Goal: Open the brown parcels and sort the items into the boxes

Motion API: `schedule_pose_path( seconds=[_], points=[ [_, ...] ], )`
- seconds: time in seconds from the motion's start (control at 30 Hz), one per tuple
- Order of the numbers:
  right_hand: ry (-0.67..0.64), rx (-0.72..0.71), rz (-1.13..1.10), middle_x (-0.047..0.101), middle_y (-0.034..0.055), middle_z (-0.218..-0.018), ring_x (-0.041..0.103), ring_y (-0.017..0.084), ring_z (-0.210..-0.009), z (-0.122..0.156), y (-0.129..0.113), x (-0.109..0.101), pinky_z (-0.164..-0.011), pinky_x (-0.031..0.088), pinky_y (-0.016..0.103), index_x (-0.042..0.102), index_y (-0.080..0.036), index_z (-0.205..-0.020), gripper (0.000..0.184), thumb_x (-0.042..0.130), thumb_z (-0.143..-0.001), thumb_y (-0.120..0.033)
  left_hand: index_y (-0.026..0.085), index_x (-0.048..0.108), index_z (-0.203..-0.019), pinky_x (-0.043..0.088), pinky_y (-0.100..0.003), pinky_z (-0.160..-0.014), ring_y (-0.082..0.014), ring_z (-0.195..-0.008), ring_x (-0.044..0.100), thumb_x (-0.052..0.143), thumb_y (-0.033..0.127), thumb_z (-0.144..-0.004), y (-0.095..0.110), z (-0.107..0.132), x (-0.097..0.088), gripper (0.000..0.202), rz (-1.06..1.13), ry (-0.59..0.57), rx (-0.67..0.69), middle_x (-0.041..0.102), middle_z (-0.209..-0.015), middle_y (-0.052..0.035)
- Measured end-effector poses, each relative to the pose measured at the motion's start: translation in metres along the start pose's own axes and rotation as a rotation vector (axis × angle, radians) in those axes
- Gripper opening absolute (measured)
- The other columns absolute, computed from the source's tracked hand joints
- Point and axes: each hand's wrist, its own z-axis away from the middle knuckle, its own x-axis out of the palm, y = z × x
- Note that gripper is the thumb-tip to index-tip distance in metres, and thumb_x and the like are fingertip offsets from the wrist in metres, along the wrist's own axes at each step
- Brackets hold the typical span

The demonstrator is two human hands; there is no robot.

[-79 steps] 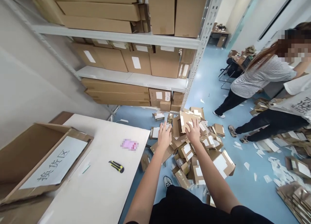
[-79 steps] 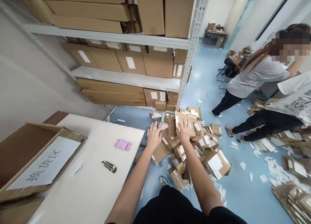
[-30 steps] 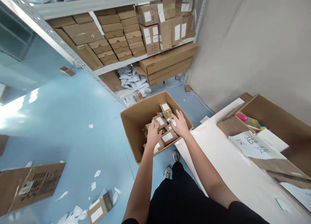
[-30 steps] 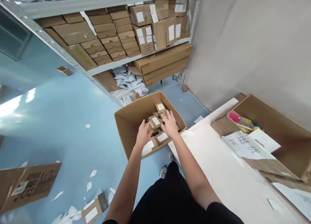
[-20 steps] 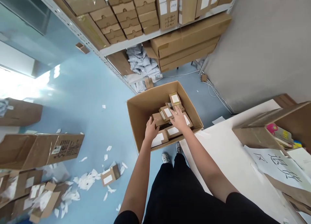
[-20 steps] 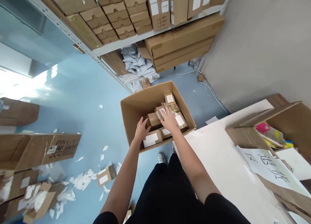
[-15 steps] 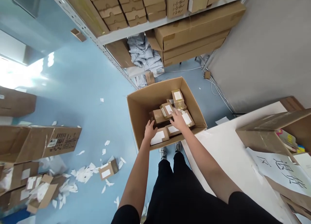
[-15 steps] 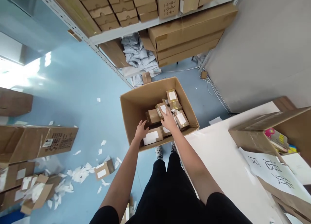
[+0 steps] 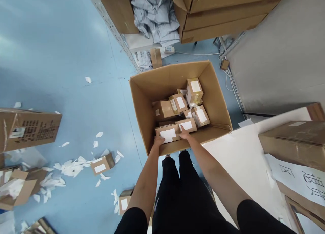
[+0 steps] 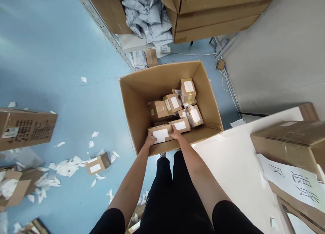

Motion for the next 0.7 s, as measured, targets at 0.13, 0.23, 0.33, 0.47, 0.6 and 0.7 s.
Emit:
schedule_pose_path(
  seconds=[0.13, 0.23, 0.33, 0.47, 0.6, 0.7],
  points=[
    [-0.035, 0.074, -0.024, 0.056, 0.0187, -0.152, 0.067, 0.027, -0.124, -0.009, -0.007, 0.019, -0.101, 0.053, 0.043, 0.014, -0.022, -0.168, 0.108, 0.074, -0.079, -0.026, 0.015, 0.016, -0.166, 0.054, -0.034, -0.097, -0.0266, -0.116, 0.070, 0.080, 0.020, -0.069, 0.004, -0.012, 0.001, 0.116, 0.053, -0.082, -0.096, 0.066, -0.139, -0.0196],
    [0.015, 0.042, 0.003, 0.056, 0.0186, -0.150, 0.066, 0.027, -0.125, -0.003, -0.016, 0.020, -0.101, 0.053, 0.042, 0.012, -0.022, -0.169, 0.109, 0.072, -0.078, -0.023, 0.015, 0.011, -0.167, 0.053, -0.036, -0.100, -0.0296, -0.119, 0.069, 0.078, 0.020, -0.070, 0.013, -0.004, -0.010, 0.119, 0.072, -0.027, -0.105, 0.059, -0.145, -0.0228],
    [0.167, -0.012, 0.083, 0.059, 0.0173, -0.142, 0.066, 0.029, -0.122, 0.016, -0.026, 0.010, -0.104, 0.051, 0.043, 0.015, -0.021, -0.168, 0.106, 0.071, -0.079, -0.025, 0.018, 0.010, -0.168, 0.051, -0.039, -0.103, -0.0314, -0.122, 0.068, 0.080, 0.029, -0.073, 0.024, 0.016, -0.031, 0.118, 0.108, 0.073, -0.043, 0.061, -0.143, -0.0206],
    [0.457, -0.150, 0.190, 0.062, 0.0109, -0.124, 0.067, 0.031, -0.111, 0.061, -0.047, -0.021, -0.103, 0.050, 0.045, 0.018, -0.025, -0.168, 0.100, 0.070, -0.084, -0.034, 0.025, 0.024, -0.165, 0.052, -0.039, -0.100, -0.0295, -0.118, 0.069, 0.080, 0.034, -0.076, 0.045, 0.050, -0.065, 0.105, 0.149, 0.087, 0.106, 0.073, -0.124, -0.0104],
    [0.621, -0.214, 0.248, 0.056, 0.0096, -0.123, 0.067, 0.030, -0.105, 0.117, -0.070, -0.063, -0.099, 0.051, 0.044, 0.015, -0.030, -0.169, 0.104, 0.074, -0.083, -0.034, 0.033, 0.042, -0.155, 0.053, -0.035, -0.096, -0.0245, -0.111, 0.070, 0.076, 0.029, -0.080, 0.077, 0.087, -0.090, 0.083, 0.203, 0.155, 0.313, 0.074, -0.115, -0.0027],
    [0.690, -0.189, 0.244, 0.052, 0.0095, -0.127, 0.068, 0.027, -0.100, 0.163, -0.075, -0.091, -0.096, 0.052, 0.041, 0.017, -0.035, -0.168, 0.106, 0.076, -0.080, -0.030, 0.033, 0.050, -0.147, 0.054, -0.036, -0.094, -0.0251, -0.107, 0.070, 0.075, 0.028, -0.080, 0.110, 0.120, -0.099, 0.073, 0.205, 0.230, 0.451, 0.068, -0.119, -0.0045]
  ],
)
